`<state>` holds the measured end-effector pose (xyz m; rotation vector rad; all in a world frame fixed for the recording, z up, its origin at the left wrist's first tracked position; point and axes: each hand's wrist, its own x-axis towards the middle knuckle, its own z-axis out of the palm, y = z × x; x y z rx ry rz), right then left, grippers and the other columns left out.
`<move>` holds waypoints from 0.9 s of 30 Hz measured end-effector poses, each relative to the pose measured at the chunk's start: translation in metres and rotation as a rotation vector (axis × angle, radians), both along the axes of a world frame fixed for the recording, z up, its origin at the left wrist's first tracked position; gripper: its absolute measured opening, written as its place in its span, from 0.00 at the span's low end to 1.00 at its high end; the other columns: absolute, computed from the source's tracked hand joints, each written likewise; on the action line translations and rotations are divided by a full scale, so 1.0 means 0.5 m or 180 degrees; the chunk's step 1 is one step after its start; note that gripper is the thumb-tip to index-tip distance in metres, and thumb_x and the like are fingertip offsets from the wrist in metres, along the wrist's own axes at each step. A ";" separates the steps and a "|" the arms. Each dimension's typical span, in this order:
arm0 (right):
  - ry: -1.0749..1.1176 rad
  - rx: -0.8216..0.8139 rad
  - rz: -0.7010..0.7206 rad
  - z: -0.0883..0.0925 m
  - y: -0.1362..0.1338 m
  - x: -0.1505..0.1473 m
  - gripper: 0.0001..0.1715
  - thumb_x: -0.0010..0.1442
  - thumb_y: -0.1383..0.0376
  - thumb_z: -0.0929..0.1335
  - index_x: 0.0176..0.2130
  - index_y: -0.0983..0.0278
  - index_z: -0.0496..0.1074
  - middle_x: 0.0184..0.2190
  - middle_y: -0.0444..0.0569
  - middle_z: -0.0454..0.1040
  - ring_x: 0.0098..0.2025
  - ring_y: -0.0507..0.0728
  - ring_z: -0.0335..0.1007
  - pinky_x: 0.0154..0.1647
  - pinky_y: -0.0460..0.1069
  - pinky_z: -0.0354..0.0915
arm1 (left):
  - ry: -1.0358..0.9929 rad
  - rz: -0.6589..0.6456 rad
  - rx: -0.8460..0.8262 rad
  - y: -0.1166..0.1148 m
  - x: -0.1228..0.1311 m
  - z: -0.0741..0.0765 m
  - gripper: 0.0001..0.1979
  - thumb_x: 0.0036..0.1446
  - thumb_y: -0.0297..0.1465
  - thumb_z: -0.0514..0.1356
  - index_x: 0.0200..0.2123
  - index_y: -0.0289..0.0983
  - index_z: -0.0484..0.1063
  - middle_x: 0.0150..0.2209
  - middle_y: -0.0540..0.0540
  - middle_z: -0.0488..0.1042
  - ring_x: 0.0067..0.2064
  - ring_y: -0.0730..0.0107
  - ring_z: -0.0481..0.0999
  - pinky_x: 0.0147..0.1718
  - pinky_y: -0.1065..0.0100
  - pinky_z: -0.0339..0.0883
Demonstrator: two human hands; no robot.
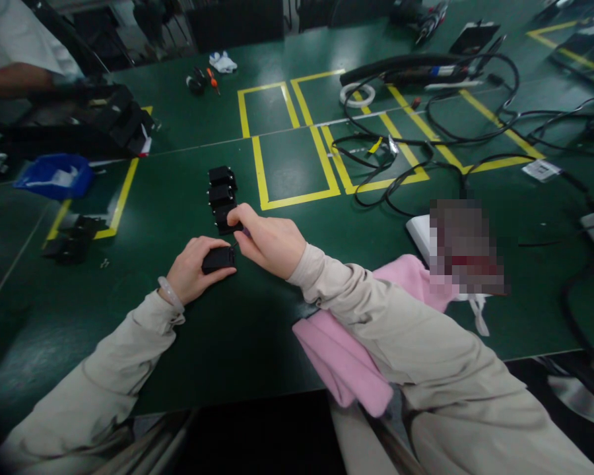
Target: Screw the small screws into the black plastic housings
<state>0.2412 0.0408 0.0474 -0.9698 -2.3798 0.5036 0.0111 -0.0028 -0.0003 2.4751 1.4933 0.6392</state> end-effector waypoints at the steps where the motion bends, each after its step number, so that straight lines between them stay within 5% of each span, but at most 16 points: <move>1: 0.0002 -0.0019 0.0001 0.000 0.001 0.000 0.18 0.67 0.62 0.58 0.52 0.67 0.66 0.37 0.49 0.76 0.33 0.53 0.72 0.35 0.46 0.60 | 0.0004 0.0000 -0.0005 0.000 0.000 0.000 0.18 0.60 0.41 0.65 0.49 0.38 0.69 0.45 0.43 0.76 0.46 0.57 0.73 0.46 0.58 0.67; 6: -0.0138 -0.0063 -0.0061 -0.002 0.004 0.000 0.19 0.69 0.57 0.57 0.45 0.65 0.69 0.31 0.48 0.74 0.31 0.53 0.70 0.35 0.46 0.59 | -0.0028 -0.0094 0.0085 0.001 0.000 0.001 0.18 0.60 0.40 0.65 0.49 0.37 0.68 0.45 0.43 0.76 0.46 0.58 0.73 0.45 0.59 0.67; 11: 0.0223 -0.0054 0.0039 -0.009 0.004 0.001 0.18 0.67 0.63 0.57 0.52 0.67 0.65 0.40 0.50 0.75 0.35 0.52 0.72 0.36 0.46 0.60 | -0.0023 -0.0071 0.0094 0.001 0.000 -0.001 0.18 0.60 0.40 0.65 0.49 0.38 0.69 0.44 0.43 0.76 0.46 0.58 0.73 0.45 0.59 0.67; 18: 0.0058 -0.0098 0.0067 -0.007 0.006 0.003 0.17 0.69 0.57 0.58 0.45 0.65 0.67 0.34 0.48 0.74 0.32 0.52 0.70 0.36 0.46 0.60 | -0.0012 -0.0018 0.0019 0.001 0.001 0.002 0.18 0.60 0.40 0.65 0.49 0.38 0.69 0.44 0.43 0.76 0.45 0.57 0.73 0.45 0.57 0.68; 27: 0.0246 -0.0146 0.0110 -0.011 0.006 0.000 0.15 0.67 0.61 0.59 0.50 0.65 0.64 0.39 0.49 0.75 0.37 0.53 0.74 0.39 0.47 0.62 | -0.0001 0.0043 -0.0046 0.001 0.001 0.001 0.19 0.59 0.40 0.65 0.49 0.39 0.69 0.44 0.43 0.76 0.46 0.56 0.73 0.47 0.57 0.67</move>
